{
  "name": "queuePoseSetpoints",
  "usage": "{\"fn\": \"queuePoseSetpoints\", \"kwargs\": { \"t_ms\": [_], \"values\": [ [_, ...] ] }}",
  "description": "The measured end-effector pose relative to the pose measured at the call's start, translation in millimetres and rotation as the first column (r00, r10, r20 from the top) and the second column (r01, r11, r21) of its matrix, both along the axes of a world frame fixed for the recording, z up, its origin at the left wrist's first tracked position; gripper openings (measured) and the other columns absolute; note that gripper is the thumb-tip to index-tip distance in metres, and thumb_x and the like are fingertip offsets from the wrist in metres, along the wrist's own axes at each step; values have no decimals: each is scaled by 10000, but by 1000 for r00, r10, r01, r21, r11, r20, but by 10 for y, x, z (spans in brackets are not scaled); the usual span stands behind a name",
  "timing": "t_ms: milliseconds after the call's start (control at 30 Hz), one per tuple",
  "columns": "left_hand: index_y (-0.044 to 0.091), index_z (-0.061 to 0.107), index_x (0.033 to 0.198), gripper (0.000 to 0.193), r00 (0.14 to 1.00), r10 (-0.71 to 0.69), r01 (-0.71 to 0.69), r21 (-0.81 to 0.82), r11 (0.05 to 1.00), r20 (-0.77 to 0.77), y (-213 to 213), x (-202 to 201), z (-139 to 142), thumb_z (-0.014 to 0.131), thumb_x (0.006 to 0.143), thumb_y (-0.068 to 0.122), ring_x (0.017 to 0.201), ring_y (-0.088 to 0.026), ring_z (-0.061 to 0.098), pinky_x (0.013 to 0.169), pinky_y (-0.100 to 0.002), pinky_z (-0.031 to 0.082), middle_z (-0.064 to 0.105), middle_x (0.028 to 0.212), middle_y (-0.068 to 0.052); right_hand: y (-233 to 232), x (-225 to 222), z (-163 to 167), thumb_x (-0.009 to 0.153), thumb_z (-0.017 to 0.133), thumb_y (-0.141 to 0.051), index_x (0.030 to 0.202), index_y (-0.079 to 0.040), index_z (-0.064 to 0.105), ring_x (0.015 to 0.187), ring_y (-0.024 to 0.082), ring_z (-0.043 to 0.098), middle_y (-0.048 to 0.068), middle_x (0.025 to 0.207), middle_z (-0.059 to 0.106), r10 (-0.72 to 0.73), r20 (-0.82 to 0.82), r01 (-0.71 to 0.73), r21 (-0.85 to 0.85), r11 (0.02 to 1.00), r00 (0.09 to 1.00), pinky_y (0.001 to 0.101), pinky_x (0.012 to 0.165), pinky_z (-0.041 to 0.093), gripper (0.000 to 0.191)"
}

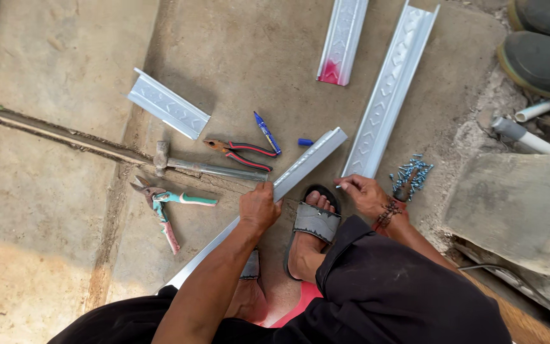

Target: The person sits on a tiled floor and assembles white decorative metal profiles. They use pliers to cut a profile, a hammer to tap it into place, and a power drill to fasten screws into the joined pieces.

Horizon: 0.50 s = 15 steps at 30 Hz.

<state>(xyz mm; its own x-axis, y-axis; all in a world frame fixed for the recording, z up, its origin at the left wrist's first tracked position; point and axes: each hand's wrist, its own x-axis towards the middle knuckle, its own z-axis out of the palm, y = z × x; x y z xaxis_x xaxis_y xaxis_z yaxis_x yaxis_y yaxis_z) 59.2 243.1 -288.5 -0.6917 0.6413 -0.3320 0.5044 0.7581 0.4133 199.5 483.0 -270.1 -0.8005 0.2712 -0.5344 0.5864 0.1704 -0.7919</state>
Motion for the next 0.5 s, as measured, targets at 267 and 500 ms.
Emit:
{"fn": "queuePoseSetpoints", "kwargs": {
  "t_ms": [267, 500],
  "values": [
    [44, 634, 1003, 409, 997, -75, 77, 61, 995, -33, 211, -5, -96, 825, 727, 277, 824, -381, 734, 699, -493, 588, 715, 992, -182, 231, -247, 80, 1047, 628, -306, 1274, -83, 728, 985, 226, 724, 135, 1130, 754, -159, -204, 241, 484, 841, 966, 363, 831, 581, 333],
    [56, 629, 989, 224, 995, 88, -84, 97, 992, -48, 491, 202, -354, 659, 790, 154, 839, -357, 736, 723, -490, 588, 715, 984, -163, -79, -224, 392, 1090, 544, -85, 1187, 58, 589, 944, 225, 735, 182, 1099, 717, -446, -201, 446, -49, 894, 872, 345, 841, 626, 179]
  ]
}}
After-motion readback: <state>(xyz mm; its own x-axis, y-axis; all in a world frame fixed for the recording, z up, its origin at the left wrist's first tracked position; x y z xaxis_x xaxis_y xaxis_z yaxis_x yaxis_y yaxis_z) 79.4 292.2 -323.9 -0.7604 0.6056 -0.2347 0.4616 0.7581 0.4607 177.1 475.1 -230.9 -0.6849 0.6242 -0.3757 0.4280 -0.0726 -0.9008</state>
